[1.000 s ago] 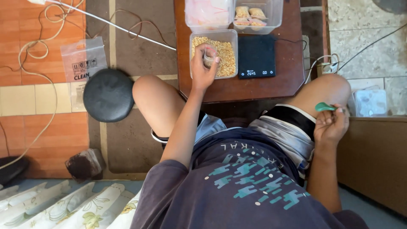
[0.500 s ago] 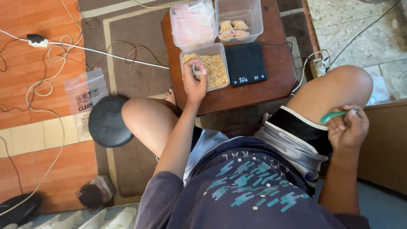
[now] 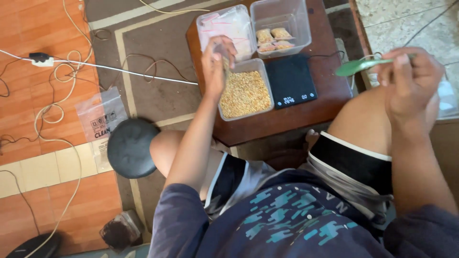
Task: Packaging grains by scooping them into a container, weighing them on a scale, and pouring them into small plastic bags.
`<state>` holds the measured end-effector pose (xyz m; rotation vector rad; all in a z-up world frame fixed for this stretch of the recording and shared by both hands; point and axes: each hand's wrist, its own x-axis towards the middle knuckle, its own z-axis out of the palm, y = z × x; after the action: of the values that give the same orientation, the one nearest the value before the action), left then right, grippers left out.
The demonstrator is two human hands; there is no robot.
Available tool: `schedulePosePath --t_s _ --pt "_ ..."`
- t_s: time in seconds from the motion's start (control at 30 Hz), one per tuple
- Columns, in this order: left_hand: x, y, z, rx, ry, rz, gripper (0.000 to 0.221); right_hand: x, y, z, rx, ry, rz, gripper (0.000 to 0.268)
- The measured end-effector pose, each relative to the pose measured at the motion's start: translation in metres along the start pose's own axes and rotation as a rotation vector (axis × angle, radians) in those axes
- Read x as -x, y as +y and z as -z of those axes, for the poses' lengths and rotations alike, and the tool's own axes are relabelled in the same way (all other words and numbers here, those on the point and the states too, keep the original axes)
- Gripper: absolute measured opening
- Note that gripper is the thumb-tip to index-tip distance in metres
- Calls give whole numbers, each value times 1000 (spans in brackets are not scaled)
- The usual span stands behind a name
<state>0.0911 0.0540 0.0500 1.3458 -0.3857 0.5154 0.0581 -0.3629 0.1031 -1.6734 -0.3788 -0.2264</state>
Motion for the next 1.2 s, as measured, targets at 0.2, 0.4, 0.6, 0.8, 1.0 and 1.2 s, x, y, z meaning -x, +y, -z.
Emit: schedulePosePath --t_s 0.2,0.4,0.6,0.8,1.0,1.2 --pt "8 -15 -16 148 -63 73 59 -91 -19 -111 295 -501 220 14" --pt "24 -23 -3 310 99 292 57 -123 12 -175 266 -609 231 14" --pt "31 -43 -7 -24 104 154 62 -92 38 -190 308 -492 221 16" --pt "44 -22 3 -147 104 65 46 -90 41 -196 646 -547 441 13" --pt "56 -5 -2 -213 -93 47 44 -89 60 -206 686 -613 536 11" --pt "62 -10 -15 -279 114 131 37 -86 75 -205 690 -664 505 13"
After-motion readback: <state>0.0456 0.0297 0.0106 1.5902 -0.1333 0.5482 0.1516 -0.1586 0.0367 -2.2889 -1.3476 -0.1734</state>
